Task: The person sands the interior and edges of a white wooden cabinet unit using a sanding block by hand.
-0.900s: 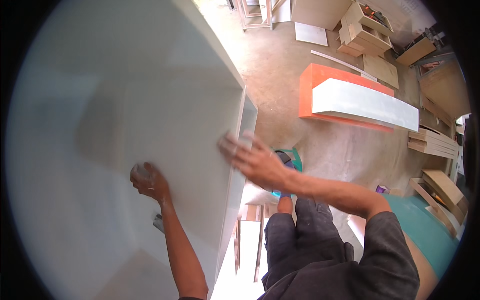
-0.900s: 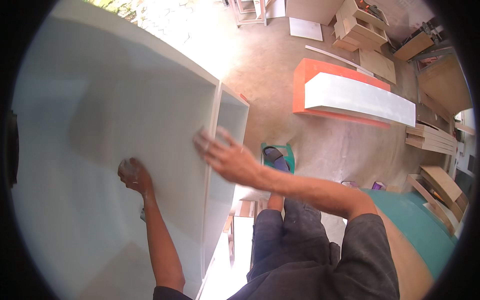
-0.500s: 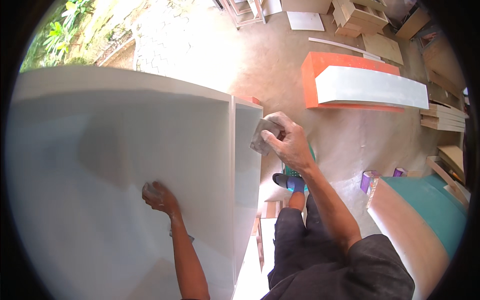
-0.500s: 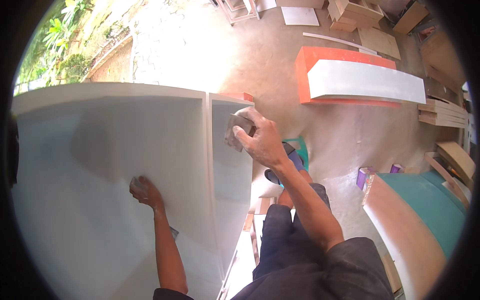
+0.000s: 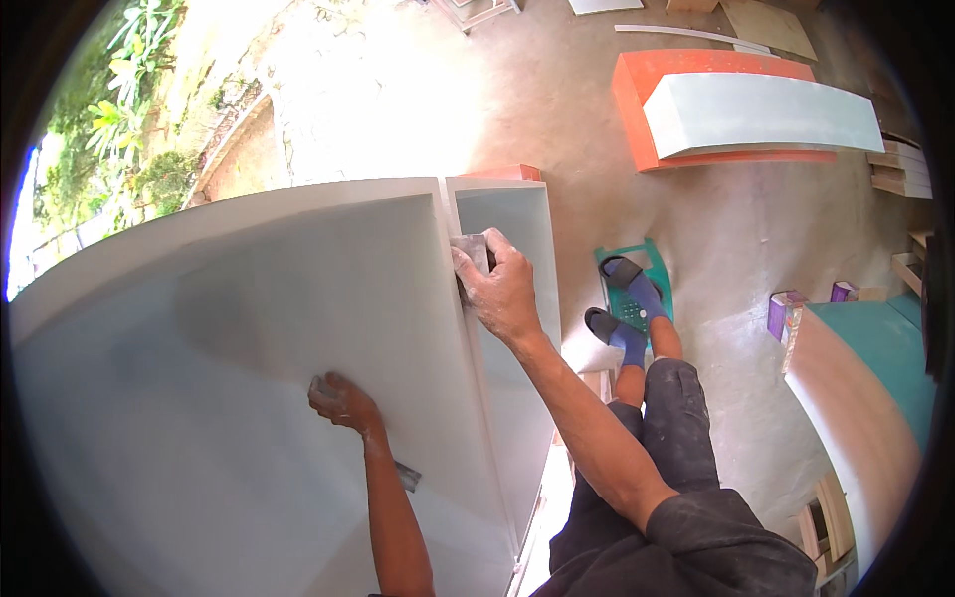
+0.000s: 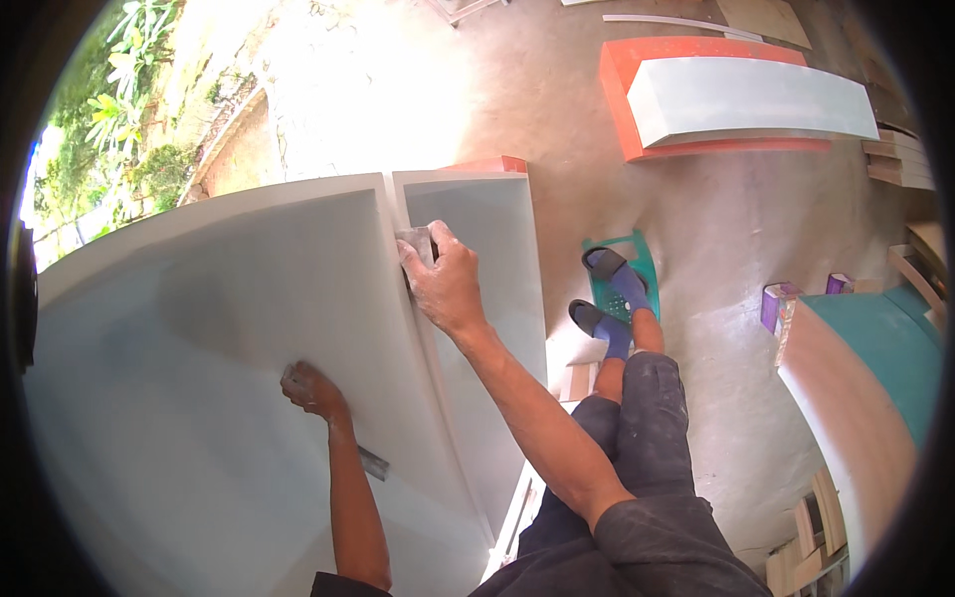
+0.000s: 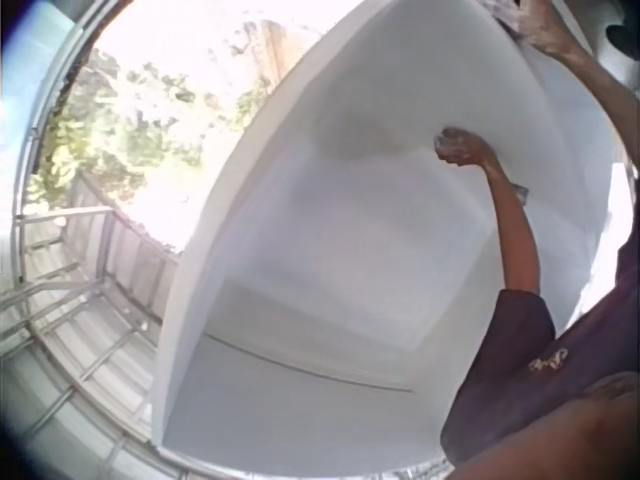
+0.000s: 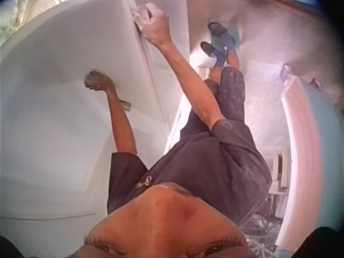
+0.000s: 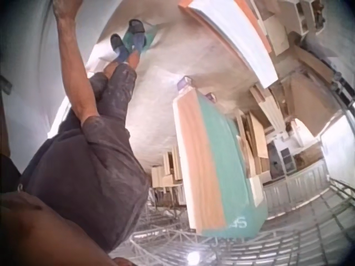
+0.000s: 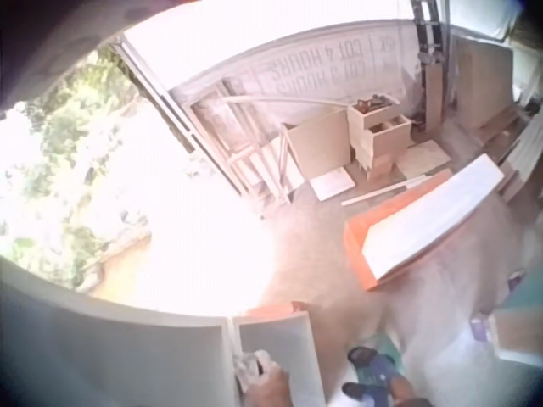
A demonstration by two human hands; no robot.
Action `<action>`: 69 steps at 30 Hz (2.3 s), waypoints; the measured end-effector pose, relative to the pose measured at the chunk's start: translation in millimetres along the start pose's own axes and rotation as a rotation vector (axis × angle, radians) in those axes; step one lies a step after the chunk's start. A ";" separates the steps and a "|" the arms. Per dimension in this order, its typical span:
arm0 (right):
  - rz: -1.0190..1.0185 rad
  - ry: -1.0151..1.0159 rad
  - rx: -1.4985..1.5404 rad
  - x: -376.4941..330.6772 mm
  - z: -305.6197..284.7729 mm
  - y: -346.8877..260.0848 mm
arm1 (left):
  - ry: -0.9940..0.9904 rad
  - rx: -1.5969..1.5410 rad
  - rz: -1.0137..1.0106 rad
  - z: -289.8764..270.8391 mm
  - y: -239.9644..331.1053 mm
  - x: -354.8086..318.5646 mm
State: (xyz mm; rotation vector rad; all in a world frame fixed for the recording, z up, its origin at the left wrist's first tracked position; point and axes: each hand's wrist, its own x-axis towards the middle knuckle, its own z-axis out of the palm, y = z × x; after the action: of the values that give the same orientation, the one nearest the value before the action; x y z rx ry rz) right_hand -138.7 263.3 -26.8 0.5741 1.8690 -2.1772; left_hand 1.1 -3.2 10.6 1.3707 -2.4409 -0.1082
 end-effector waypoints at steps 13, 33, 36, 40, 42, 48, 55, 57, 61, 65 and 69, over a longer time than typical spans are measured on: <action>-0.144 0.110 0.106 58.3 6.4 -22.0 | -0.042 -0.001 -0.027 -0.2 0.1 -2.2; -0.136 0.124 0.110 48.3 5.3 -22.4 | -0.078 -0.056 -0.051 -5.6 3.7 -7.0; -0.104 0.091 0.100 51.6 4.9 -19.9 | -0.087 -0.050 -0.058 -6.2 3.4 -7.4; -0.152 0.109 0.031 57.6 4.2 -17.2 | -0.087 -0.022 -0.040 -5.2 1.9 -7.0; -0.134 0.108 0.061 58.3 3.9 -17.3 | -0.086 -0.005 -0.038 -5.1 0.5 -7.2; -0.097 0.088 -0.025 44.6 -0.3 -17.9 | -0.087 0.000 -0.036 -2.1 -2.1 -6.3; -0.132 0.041 0.036 60.9 1.3 -17.4 | -0.086 -0.034 -0.065 -5.8 0.7 -7.2; -0.185 0.016 0.193 52.5 -1.3 -9.2 | -0.093 0.015 -0.082 -5.4 1.2 -7.7; -0.167 -0.029 -0.177 -24.1 -17.2 20.4 | -0.100 0.055 -0.094 -4.0 3.3 -5.6; -0.082 -0.036 -0.170 -100.3 -20.5 41.5 | -0.100 -0.011 -0.102 -7.8 5.0 -6.4; -0.283 0.136 -0.067 -51.2 -5.8 35.2 | -0.132 -0.027 -0.085 -13.0 12.7 -10.8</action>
State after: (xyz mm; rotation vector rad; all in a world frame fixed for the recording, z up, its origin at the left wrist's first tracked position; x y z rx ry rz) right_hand -77.4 258.5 -37.3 0.4813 2.2053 -2.2836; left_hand 0.1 13.9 23.0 1.4999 -2.4767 -0.2591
